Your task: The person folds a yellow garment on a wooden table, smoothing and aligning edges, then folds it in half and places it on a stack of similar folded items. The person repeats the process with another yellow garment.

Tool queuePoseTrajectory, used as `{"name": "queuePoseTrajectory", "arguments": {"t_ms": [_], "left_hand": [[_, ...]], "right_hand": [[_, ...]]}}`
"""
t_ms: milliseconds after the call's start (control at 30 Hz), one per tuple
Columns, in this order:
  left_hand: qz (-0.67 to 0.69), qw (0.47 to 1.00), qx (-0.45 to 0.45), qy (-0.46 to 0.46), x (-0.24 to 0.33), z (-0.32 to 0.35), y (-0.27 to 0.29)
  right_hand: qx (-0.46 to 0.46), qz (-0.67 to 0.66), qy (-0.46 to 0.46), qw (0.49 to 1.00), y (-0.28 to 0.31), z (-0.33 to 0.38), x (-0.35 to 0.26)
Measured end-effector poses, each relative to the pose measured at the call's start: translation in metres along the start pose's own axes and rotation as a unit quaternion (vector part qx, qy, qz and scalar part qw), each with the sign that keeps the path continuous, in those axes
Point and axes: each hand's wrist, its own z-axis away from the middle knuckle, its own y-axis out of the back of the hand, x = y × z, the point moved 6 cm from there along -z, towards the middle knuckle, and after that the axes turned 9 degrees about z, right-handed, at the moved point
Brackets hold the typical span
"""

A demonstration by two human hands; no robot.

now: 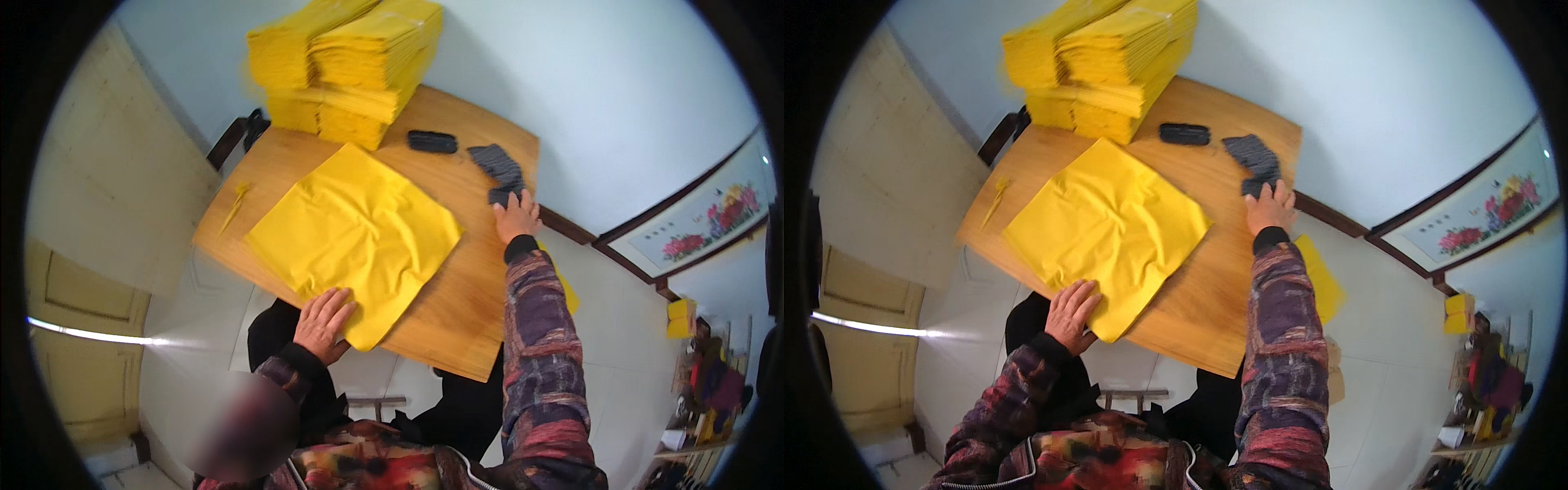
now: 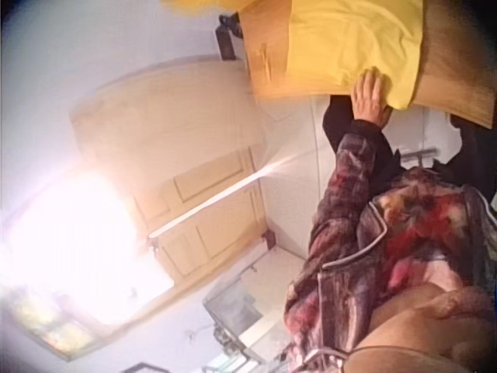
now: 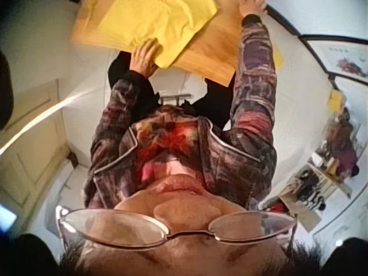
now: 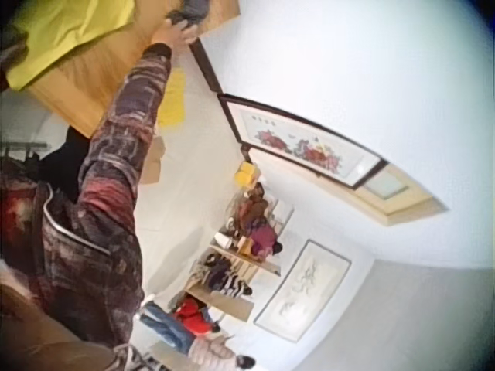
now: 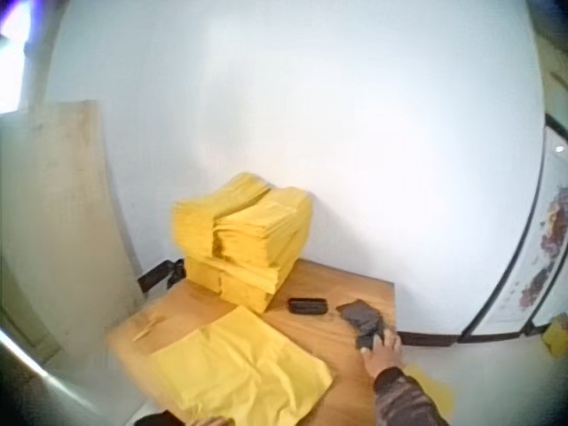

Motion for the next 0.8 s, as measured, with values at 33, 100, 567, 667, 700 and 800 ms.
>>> {"name": "queuePoseTrajectory", "arguments": {"t_ms": [33, 100, 567, 667, 700, 800], "left_hand": [[-0.002, 1.0, -0.001, 0.005, -0.001, -0.001, 0.0], [-0.01, 1.0, -0.001, 0.021, -0.001, 0.0, -0.001], [0.02, 1.0, 0.016, -0.001, 0.001, 0.002, 0.003], [0.036, 0.999, 0.018, -0.001, -0.001, 0.003, 0.003], [0.045, 0.999, 0.02, -0.003, -0.002, 0.003, 0.004], [0.058, 0.998, 0.013, 0.001, -0.005, 0.002, 0.005]], "right_hand": [[-0.031, 0.01, -0.006, 0.999, -0.01, -0.002, -0.004], [0.018, 0.08, 0.014, 0.997, -0.012, -0.007, -0.006], [0.059, -0.305, 0.476, 0.823, 0.063, 0.286, -0.11], [0.055, -0.238, 0.475, 0.845, 0.065, 0.316, -0.129], [0.065, -0.227, 0.476, 0.847, 0.066, 0.316, -0.134], [0.088, -0.198, 0.485, 0.847, 0.064, 0.312, -0.141]]}}
